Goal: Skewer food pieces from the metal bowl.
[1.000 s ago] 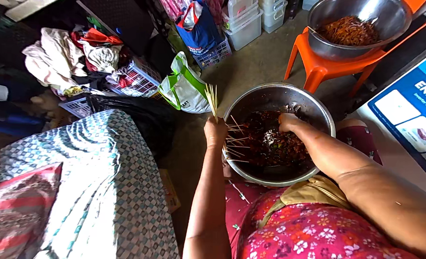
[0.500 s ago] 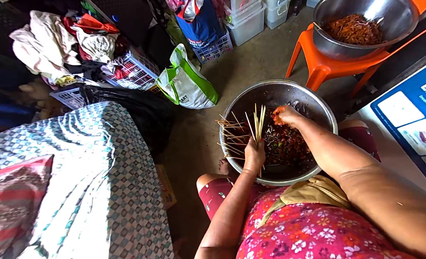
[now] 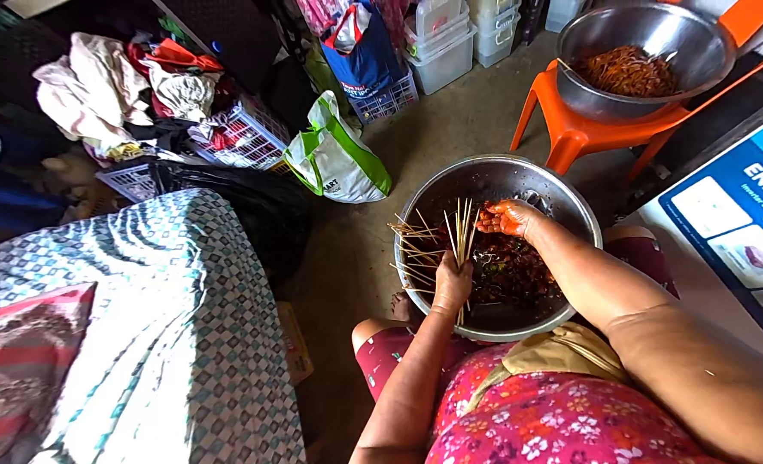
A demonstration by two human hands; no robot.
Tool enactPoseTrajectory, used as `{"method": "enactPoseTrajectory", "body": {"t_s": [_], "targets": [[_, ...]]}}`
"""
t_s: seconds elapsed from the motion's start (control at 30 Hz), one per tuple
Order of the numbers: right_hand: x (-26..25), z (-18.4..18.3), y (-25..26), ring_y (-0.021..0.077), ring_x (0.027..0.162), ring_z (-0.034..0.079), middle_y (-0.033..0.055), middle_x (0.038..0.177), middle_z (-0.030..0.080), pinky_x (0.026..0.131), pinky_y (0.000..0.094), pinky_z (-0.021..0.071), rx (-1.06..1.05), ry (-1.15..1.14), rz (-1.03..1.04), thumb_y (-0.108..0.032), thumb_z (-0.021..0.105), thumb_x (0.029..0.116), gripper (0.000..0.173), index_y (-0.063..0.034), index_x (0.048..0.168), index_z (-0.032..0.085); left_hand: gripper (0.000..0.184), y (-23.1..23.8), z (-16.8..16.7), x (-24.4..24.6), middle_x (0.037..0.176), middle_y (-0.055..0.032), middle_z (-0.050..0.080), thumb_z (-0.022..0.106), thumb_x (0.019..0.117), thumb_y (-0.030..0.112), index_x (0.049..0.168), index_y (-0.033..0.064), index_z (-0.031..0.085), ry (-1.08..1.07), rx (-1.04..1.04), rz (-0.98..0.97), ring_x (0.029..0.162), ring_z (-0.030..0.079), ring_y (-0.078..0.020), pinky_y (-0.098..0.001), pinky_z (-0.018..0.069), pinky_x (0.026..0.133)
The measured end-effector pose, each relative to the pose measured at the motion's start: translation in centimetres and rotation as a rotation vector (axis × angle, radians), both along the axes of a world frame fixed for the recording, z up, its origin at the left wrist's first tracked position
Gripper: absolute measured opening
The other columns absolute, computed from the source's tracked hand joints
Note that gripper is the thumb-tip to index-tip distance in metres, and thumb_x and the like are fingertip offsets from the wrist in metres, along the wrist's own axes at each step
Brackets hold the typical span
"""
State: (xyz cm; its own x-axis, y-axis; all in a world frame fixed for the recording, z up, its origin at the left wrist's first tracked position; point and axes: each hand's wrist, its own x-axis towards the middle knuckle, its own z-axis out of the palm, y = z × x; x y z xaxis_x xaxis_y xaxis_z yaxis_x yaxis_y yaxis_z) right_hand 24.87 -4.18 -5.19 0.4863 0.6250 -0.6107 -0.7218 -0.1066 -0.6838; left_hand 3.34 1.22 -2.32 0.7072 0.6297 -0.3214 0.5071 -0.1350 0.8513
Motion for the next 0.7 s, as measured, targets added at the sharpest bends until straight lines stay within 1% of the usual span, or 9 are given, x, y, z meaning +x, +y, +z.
{"method": "enactPoseTrajectory", "body": {"t_s": [0.1, 0.17, 0.27, 0.33, 0.4, 0.47, 0.53, 0.63, 0.7], "targets": [[-0.2, 0.2, 0.1, 0.0222, 0.076, 0.068, 0.0099, 0.088, 0.062, 0.079, 0.0407, 0.0616, 0.019, 0.01, -0.018, -0.008, 0.042, 0.1077, 0.014, -0.0014, 0.115, 0.051, 0.026, 0.1, -0.1, 0.0, 0.085, -0.0087, 0.06, 0.06, 0.0992, 0.013, 0.121, -0.001, 0.057, -0.009, -0.049, -0.009, 0.066, 0.058, -0.0156, -0.0345, 0.0524, 0.064], [-0.7, 0.8, 0.1, 0.0222, 0.078, 0.068, 0.0108, 0.092, 0.06, 0.079, 0.0396, 0.0614, 0.025, 0.032, -0.046, -0.004, 0.039, 0.1063, 0.014, -0.0014, 0.117, 0.048, 0.027, 0.1, -0.2, 0.0, 0.083, -0.008, 0.059, 0.062, 0.0971, 0.012, 0.12, -0.0009, 0.057, -0.015, -0.073, -0.021, 0.064, 0.057, -0.0149, -0.0335, 0.0516, 0.061], [-1.2, 0.9, 0.3, 0.0225, 0.083, 0.067, 0.0117, 0.097, 0.06, 0.082, 0.0401, 0.0597, 0.065, 0.052, -0.105, 0.001, 0.036, 0.1048, 0.017, -0.003, 0.119, 0.044, 0.033, 0.2, -0.2, -0.1, 0.09, -0.0107, 0.062, 0.063, 0.0935, 0.01, 0.124, -0.0016, 0.057, -0.011, -0.092, -0.048, 0.067, 0.059, -0.016, -0.0351, 0.0524, 0.063], [-1.1, 0.4, 0.2, 0.0226, 0.085, 0.069, 0.0106, 0.096, 0.062, 0.083, 0.0415, 0.0597, 0.11, 0.041, -0.083, 0.002, 0.033, 0.1047, 0.02, -0.0046, 0.119, 0.046, 0.03, 0.2, -0.4, -0.1, 0.083, -0.0079, 0.06, 0.063, 0.094, 0.01, 0.121, -0.0012, 0.058, -0.047, -0.138, -0.029, 0.061, 0.055, -0.0141, -0.033, 0.05, 0.058], [-0.9, 0.0, 0.1, 0.0228, 0.088, 0.069, 0.0107, 0.1, 0.063, 0.085, 0.0419, 0.0595, 0.147, 0.035, -0.046, -0.001, 0.032, 0.1057, 0.023, -0.0034, 0.123, 0.048, 0.021, 0.2, -0.6, -0.1, 0.072, -0.0035, 0.055, 0.061, 0.098, 0.011, 0.115, -0.001, 0.059, -0.118, -0.209, 0.02, 0.053, 0.049, -0.011, -0.0291, 0.0455, 0.051], [-1.1, 0.0, 0.0, 0.0199, 0.085, 0.069, 0.0078, 0.096, 0.063, 0.082, 0.039, 0.0602, 0.141, 0.026, 0.004, -0.005, 0.032, 0.1078, 0.021, -0.0046, 0.121, 0.048, 0.017, 0.2, -0.5, -0.1, 0.068, -0.0013, 0.053, 0.06, 0.1004, 0.011, 0.112, -0.0014, 0.059, -0.161, -0.247, 0.058, 0.049, 0.046, -0.0091, -0.0265, 0.044, 0.049], [-1.5, 0.2, 0.1, 0.0191, 0.081, 0.068, 0.007, 0.093, 0.063, 0.079, 0.0382, 0.0603, 0.113, 0.027, 0.04, -0.007, 0.035, 0.1076, 0.018, -0.0043, 0.117, 0.051, 0.015, 0.2, -0.3, 0.0, 0.066, -0.0012, 0.053, 0.06, 0.1008, 0.011, 0.11, -0.0014, 0.059, -0.175, -0.251, 0.074, 0.049, 0.047, -0.0088, -0.026, 0.0441, 0.048], [-2.5, 0.6, 0.3, 0.0204, 0.077, 0.069, 0.0096, 0.092, 0.064, 0.077, 0.0383, 0.0608, 0.072, 0.031, 0.061, -0.005, 0.041, 0.1054, 0.017, -0.0019, 0.116, 0.053, 0.015, 0.2, -0.2, 0.0, 0.066, -0.002, 0.055, 0.06, 0.1, 0.01, 0.109, -0.0019, 0.06, -0.174, -0.239, 0.078, 0.049, 0.049, -0.0095, -0.0266, 0.0453, 0.048], [-3.2, 1.1, 0.3, 0.0201, 0.075, 0.069, 0.0103, 0.091, 0.065, 0.075, 0.0368, 0.0612, 0.061, 0.037, 0.083, -0.004, 0.042, 0.1051, 0.016, -0.0016, 0.117, 0.052, 0.014, 0.3, -0.3, 0.0, 0.067, -0.0027, 0.056, 0.061, 0.0998, 0.01, 0.108, -0.0017, 0.06, -0.176, -0.232, 0.076, 0.05, 0.051, -0.0103, -0.0272, 0.047, 0.049]]}}
